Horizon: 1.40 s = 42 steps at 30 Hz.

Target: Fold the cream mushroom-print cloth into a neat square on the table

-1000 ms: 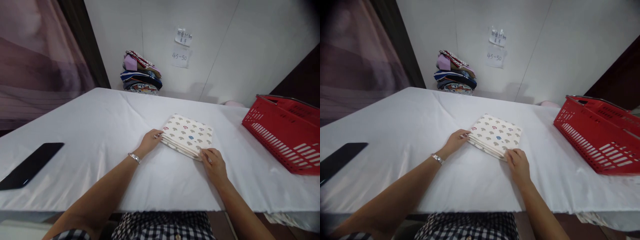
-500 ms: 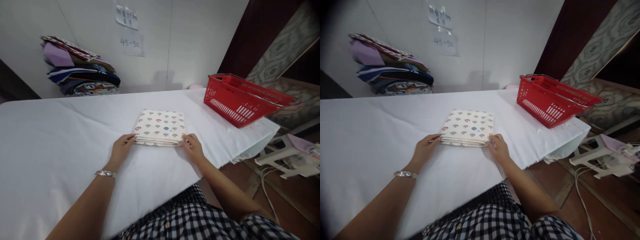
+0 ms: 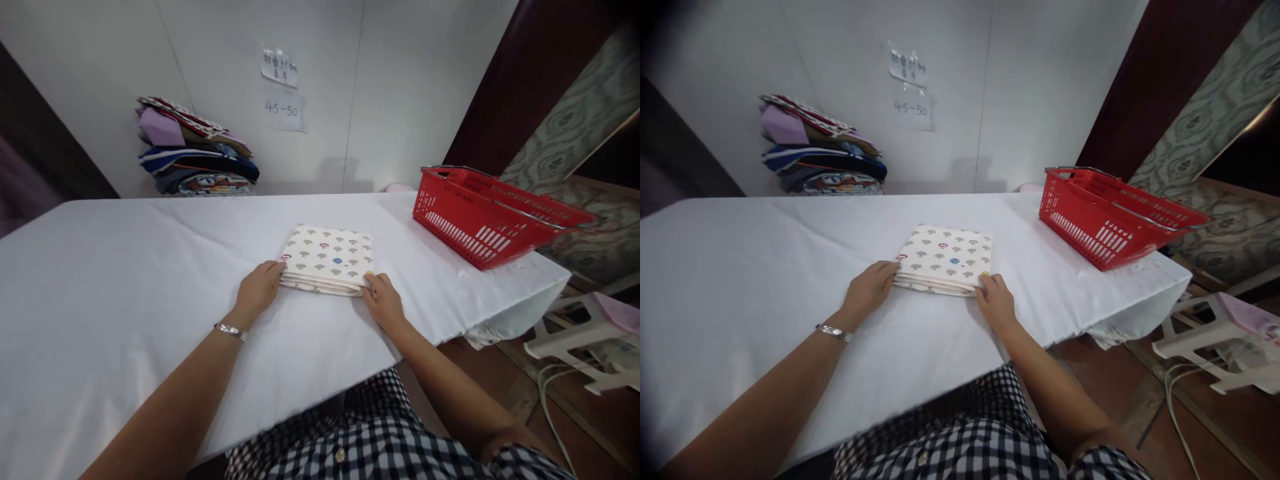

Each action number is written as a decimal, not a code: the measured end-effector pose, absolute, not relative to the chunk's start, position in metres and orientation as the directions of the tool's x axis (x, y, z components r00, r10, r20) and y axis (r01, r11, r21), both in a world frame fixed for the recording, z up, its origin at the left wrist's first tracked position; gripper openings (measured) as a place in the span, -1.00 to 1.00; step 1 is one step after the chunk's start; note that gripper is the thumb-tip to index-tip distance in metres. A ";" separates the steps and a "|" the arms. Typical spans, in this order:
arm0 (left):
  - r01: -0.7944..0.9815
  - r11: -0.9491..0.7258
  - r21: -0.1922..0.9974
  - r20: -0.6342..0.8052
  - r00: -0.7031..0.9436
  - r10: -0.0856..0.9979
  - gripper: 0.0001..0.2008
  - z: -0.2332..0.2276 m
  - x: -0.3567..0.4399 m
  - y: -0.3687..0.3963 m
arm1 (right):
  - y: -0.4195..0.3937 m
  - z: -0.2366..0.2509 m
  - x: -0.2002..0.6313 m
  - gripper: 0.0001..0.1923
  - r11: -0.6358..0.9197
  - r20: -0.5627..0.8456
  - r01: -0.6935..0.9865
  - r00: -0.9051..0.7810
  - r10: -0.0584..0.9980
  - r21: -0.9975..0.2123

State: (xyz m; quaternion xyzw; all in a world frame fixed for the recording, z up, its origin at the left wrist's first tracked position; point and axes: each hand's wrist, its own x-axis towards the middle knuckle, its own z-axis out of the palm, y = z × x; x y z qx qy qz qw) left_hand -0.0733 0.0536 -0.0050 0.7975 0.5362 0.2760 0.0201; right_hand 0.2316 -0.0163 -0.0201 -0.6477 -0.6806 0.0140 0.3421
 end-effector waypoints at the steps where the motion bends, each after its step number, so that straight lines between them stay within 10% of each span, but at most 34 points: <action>1: 0.852 -0.428 0.303 0.412 0.288 0.864 -0.67 -0.004 -0.073 0.054 | -0.016 -0.019 0.231 -0.70 0.151 0.445 0.883 0.072 0.893 -0.444; 12: 0.835 -0.237 0.496 0.380 0.037 0.924 -0.83 0.000 -0.074 0.057 | -0.011 -0.021 0.228 -0.71 0.165 0.456 0.885 0.059 0.888 -0.436; 24: 0.642 -0.366 0.674 0.393 0.108 0.913 -0.69 -0.012 -0.079 0.053 | -0.017 -0.022 0.229 -0.70 0.293 0.539 0.841 -0.002 0.842 -0.454; 42: 0.723 -0.274 0.634 0.387 0.011 0.922 -0.78 -0.010 -0.062 0.049 | -0.012 -0.021 0.227 -0.74 0.354 0.653 0.913 -0.144 0.744 -0.202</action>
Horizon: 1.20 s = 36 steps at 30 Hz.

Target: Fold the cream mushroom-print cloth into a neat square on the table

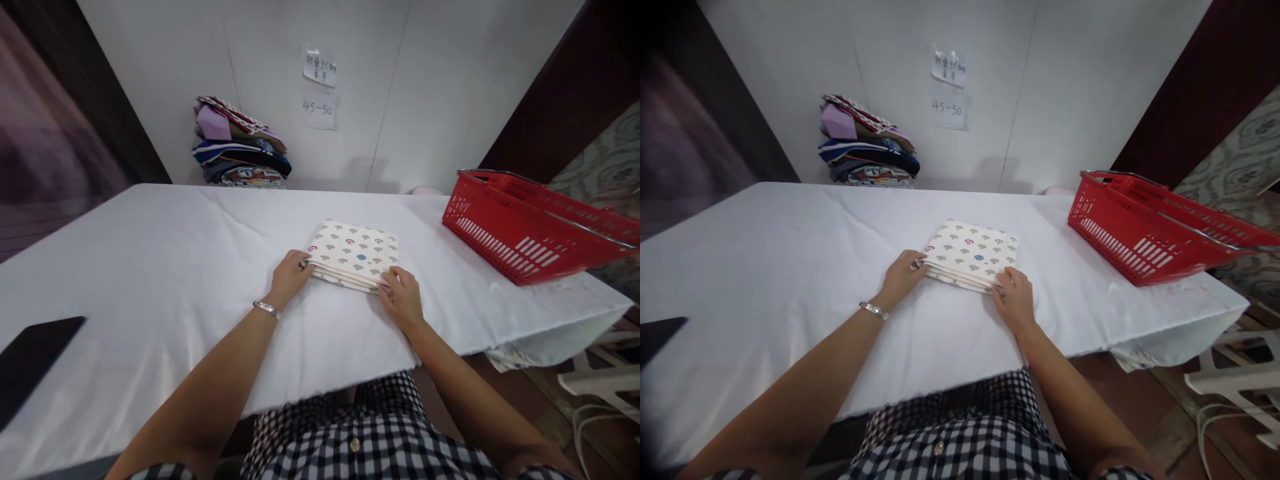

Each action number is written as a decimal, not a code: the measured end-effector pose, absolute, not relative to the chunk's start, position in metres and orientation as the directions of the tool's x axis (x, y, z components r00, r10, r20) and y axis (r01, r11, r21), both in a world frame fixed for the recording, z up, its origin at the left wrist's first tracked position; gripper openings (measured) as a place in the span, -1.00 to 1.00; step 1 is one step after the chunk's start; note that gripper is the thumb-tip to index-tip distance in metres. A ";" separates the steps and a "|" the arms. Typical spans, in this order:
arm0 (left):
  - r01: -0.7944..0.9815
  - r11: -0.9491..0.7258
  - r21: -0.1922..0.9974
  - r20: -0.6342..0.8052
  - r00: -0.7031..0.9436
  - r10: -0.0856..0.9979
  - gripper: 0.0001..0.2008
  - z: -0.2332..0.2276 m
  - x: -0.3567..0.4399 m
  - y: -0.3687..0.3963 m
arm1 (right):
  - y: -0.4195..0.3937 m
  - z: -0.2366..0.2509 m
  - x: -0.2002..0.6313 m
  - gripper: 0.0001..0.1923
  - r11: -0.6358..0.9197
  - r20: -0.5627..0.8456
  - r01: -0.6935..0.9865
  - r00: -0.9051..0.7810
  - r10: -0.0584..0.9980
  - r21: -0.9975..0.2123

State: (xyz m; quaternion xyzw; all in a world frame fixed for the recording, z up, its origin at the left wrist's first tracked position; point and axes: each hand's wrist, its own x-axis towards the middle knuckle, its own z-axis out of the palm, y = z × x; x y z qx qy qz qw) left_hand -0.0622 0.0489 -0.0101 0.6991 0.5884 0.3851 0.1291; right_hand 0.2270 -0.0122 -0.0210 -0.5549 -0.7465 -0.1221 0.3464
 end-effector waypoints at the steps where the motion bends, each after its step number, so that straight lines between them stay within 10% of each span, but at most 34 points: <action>1: 0.740 -0.254 0.622 0.384 -0.006 0.923 -0.79 -0.010 -0.060 0.050 | -0.012 -0.020 0.226 -0.73 0.354 0.648 0.916 -0.157 0.745 -0.186; 36: 0.839 -0.163 0.520 0.316 -0.012 0.949 -0.85 -0.003 -0.060 0.051 | 0.008 -0.018 0.225 -0.71 0.433 0.597 0.888 -0.266 0.757 -0.153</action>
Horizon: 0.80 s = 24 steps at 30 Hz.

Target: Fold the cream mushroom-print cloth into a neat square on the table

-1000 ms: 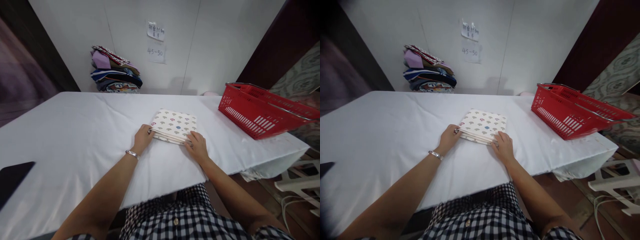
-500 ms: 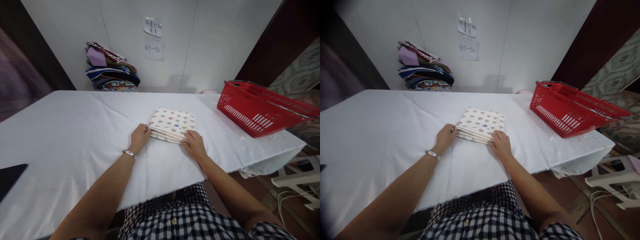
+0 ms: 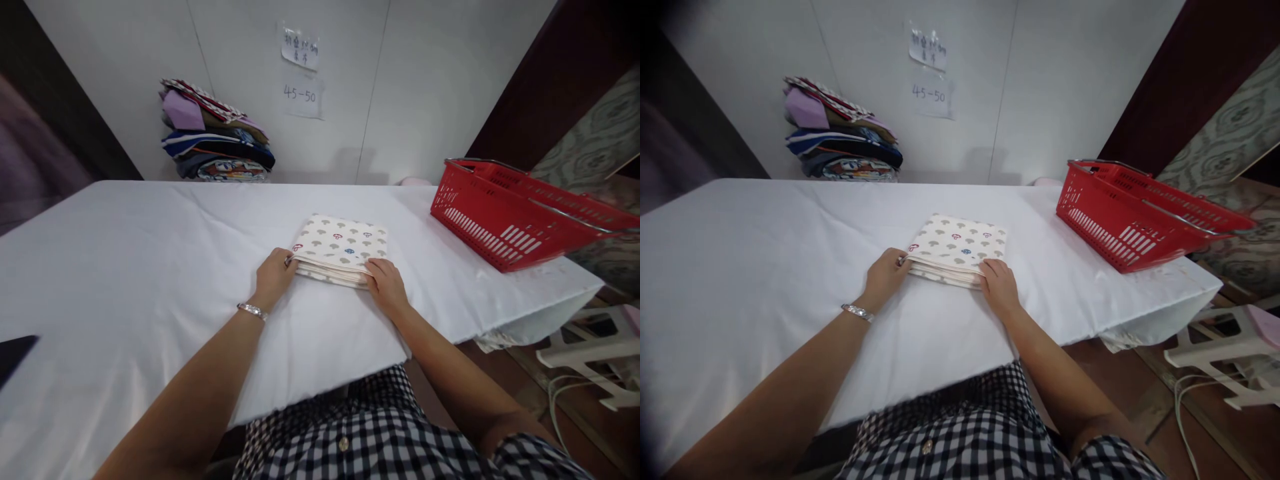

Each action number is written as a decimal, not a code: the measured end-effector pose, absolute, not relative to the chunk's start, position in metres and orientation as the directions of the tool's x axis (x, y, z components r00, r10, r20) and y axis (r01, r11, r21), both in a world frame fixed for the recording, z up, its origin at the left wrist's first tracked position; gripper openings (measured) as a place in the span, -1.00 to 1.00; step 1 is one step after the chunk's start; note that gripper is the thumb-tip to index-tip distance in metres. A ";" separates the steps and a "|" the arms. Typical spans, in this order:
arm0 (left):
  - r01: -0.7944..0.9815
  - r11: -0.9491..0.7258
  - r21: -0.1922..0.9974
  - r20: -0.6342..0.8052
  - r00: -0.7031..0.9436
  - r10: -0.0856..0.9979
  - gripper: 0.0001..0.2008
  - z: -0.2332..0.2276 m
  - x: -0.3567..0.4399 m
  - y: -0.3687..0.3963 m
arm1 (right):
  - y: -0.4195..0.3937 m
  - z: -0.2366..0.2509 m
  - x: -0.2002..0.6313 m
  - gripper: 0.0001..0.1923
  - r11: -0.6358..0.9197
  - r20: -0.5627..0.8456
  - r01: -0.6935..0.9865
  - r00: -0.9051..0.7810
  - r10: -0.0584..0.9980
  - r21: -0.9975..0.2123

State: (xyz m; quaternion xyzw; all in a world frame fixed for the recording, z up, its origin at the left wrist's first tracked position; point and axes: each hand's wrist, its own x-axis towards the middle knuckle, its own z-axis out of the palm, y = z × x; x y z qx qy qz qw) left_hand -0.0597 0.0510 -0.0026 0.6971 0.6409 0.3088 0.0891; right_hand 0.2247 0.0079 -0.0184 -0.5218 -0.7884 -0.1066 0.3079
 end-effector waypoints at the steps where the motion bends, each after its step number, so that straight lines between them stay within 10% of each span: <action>1: 0.839 -0.163 0.518 0.317 -0.012 0.948 -0.84 -0.002 -0.060 0.051 | 0.007 -0.018 0.225 -0.71 0.441 0.595 0.884 -0.272 0.756 -0.156; 24: 0.787 -0.180 0.590 0.320 -0.024 0.947 -0.85 -0.006 -0.061 0.049 | 0.002 -0.020 0.218 -0.58 0.455 0.543 0.890 -0.368 0.755 -0.029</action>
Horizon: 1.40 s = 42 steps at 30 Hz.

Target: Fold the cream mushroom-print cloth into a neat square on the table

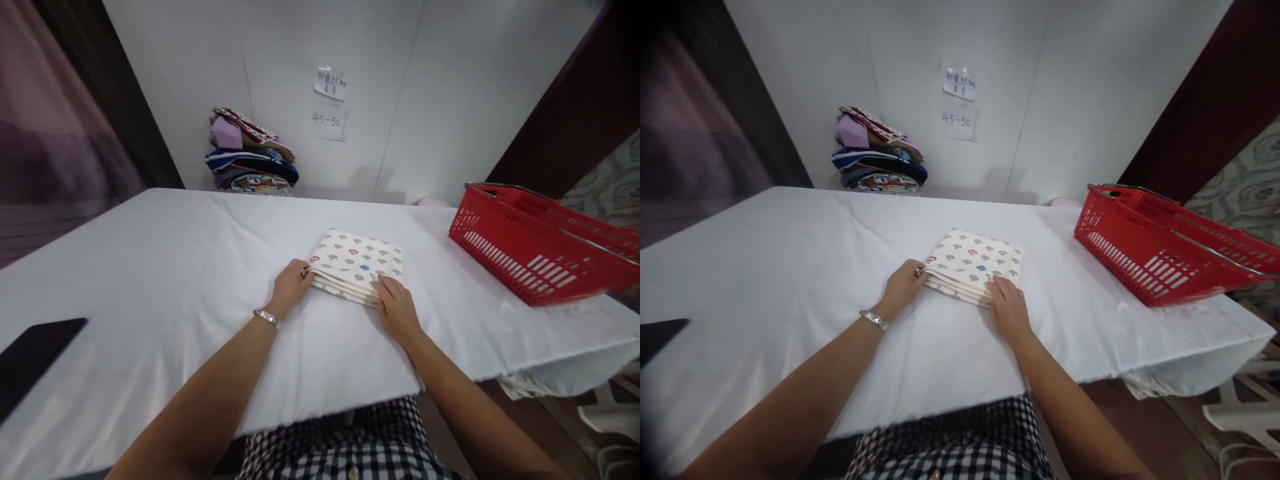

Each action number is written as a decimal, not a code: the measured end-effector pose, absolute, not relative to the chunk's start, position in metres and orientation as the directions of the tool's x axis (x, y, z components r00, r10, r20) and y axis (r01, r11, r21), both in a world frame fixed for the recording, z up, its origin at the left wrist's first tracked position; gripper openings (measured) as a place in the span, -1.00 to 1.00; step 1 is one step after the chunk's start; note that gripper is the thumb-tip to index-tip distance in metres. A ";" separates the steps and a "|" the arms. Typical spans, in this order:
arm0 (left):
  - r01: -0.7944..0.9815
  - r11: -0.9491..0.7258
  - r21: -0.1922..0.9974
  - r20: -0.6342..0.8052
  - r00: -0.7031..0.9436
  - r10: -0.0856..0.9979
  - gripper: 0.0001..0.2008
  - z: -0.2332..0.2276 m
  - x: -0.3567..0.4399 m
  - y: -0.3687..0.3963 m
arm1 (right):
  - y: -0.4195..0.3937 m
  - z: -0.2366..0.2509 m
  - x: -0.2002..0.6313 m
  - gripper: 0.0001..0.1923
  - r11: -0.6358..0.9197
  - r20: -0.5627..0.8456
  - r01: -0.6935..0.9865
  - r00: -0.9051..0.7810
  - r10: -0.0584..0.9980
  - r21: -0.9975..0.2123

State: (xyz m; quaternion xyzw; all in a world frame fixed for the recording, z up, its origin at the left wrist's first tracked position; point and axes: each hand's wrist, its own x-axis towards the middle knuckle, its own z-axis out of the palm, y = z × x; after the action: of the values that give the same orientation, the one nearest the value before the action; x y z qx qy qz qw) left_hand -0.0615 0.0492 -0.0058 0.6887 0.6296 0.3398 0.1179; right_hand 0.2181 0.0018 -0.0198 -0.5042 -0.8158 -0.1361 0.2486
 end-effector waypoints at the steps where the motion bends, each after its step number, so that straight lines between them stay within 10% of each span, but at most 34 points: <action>1: 0.782 -0.179 0.597 0.320 -0.028 0.947 -0.85 -0.005 -0.061 0.049 | 0.002 -0.020 0.218 -0.58 0.456 0.549 0.889 -0.369 0.750 -0.026; 30: 0.767 -0.104 0.633 0.278 -0.099 0.956 -0.84 -0.008 -0.059 0.051 | -0.001 -0.022 0.224 -0.58 0.589 0.491 0.808 -0.518 0.700 0.013; 42: 0.691 -0.357 0.629 0.471 0.027 0.882 -0.80 -0.006 -0.061 0.046 | 0.031 0.012 0.174 -0.74 0.639 0.538 0.752 -0.475 0.696 -0.162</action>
State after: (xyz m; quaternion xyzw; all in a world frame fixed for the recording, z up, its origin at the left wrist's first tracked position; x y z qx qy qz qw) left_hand -0.0613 0.0456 -0.0064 0.7077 0.5555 0.4217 0.1133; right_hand 0.1742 0.0312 0.0124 -0.4222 -0.8575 -0.0485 0.2900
